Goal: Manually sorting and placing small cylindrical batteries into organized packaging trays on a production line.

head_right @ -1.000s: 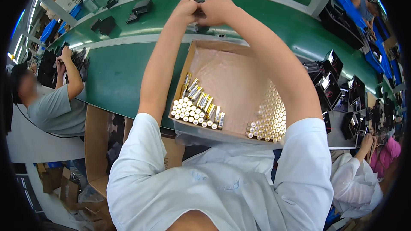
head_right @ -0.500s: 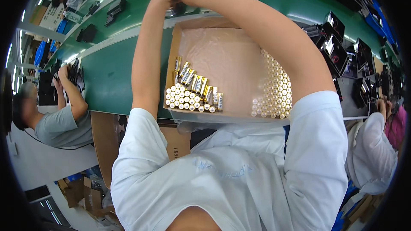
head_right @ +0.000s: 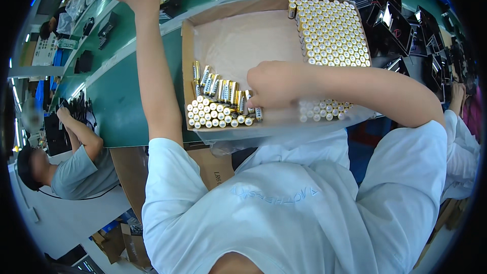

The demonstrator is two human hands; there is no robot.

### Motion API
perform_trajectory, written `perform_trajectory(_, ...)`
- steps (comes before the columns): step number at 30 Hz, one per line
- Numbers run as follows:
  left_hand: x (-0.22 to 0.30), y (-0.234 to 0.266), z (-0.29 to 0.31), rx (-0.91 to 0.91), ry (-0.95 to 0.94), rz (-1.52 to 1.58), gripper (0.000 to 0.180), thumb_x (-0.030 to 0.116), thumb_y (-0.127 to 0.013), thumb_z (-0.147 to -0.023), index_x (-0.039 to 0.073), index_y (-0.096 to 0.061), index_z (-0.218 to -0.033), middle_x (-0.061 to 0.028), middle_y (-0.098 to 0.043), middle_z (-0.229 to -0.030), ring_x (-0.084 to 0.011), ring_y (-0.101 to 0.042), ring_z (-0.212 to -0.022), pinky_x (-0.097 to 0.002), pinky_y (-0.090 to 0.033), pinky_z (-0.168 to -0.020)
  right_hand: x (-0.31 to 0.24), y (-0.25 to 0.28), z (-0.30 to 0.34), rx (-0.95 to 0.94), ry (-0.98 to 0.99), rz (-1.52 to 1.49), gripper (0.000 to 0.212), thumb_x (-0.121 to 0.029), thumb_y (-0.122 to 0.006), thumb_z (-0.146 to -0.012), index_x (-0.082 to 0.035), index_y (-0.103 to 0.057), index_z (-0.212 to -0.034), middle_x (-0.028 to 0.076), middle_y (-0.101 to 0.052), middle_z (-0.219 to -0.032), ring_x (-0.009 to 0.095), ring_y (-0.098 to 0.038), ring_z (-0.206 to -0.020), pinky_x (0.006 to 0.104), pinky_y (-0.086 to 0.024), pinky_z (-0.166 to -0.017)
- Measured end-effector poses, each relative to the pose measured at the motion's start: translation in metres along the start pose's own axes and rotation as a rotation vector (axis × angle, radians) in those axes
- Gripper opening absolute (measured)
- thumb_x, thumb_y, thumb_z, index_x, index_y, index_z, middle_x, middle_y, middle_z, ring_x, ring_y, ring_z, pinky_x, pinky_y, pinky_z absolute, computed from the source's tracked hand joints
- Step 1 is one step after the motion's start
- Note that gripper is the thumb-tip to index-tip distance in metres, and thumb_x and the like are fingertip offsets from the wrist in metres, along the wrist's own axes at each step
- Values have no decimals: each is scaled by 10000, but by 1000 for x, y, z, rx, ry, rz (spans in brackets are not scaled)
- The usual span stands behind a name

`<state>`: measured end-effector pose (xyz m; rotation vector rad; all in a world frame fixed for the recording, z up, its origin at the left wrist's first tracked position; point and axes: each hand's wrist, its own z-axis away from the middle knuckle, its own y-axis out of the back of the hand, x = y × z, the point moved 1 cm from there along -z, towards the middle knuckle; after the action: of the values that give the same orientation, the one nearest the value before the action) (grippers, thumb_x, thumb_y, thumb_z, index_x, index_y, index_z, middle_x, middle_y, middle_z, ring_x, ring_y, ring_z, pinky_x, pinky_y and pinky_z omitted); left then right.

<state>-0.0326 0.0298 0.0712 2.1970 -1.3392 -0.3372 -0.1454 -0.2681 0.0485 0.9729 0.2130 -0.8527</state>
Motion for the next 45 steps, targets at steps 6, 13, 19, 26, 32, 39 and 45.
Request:
perform_trajectory(6,0,-1,2,-26,-26,-8,512,30,-567,-739,23,-541,-1250,-230,-614,-1036,-432,-607,-920,-516,-487,-818,-5,-6,-6,59,-65,-23,554,-421,-587,-929,68,-692,-691,216,-666,-671,372,-634,-627,439,-548,-662)
perform_trajectory(13,-6,-19,6,-29,-114,14,466,40,-564,-751,19,-541,-1216,-230,-615,-1019,-429,-613,-904,-518,-491,-798,-10,-14,-9,244,14,268,534,-455,-611,-862,44,-707,-698,206,-678,-700,351,-644,-618,437,-546,-620)
perform_trajectory(19,-3,-21,4,-156,-114,-54,441,51,-570,-758,22,-542,-1197,-219,-614,-1004,-432,-618,-876,-519,-494,-790,-1,-17,-9,296,-104,382,451,-408,-650,-801,40,-694,-790,211,-687,-738,353,-666,-640,430,-553,-618)
perform_trajectory(26,4,-6,3,-291,-68,126,412,63,-577,-765,11,-539,-1172,-216,-611,-987,-435,-621,-846,-509,-500,-784,10,-22,-31,581,-159,485,366,-337,-655,-795,17,-609,-872,208,-678,-754,360,-652,-616,415,-544,-586)
perform_trajectory(32,9,-4,4,-283,-82,184,388,62,-576,-768,12,-551,-1152,-224,-620,-966,-442,-622,-821,-498,-507,-761,28,-19,-52,510,-48,447,275,-274,-613,-847,-2,-573,-853,176,-658,-729,335,-632,-582,412,-532,-568)
perform_trajectory(39,11,-20,3,-437,-159,472,285,59,-569,-775,20,-604,-1055,-229,-645,-908,-444,-624,-807,-482,-508,-744,34,45,-29,397,97,51,182,-174,-547,-912,-1,-585,-872,129,-645,-700,267,-635,-559,363,-527,-519)
perform_trajectory(45,12,-30,10,-441,-346,683,177,54,-561,-789,16,-632,-946,-214,-675,-884,-427,-633,-822,-458,-508,-754,36,66,-3,177,324,-996,175,-118,-517,-935,26,-614,-958,118,-646,-704,191,-623,-532,269,-503,-444)
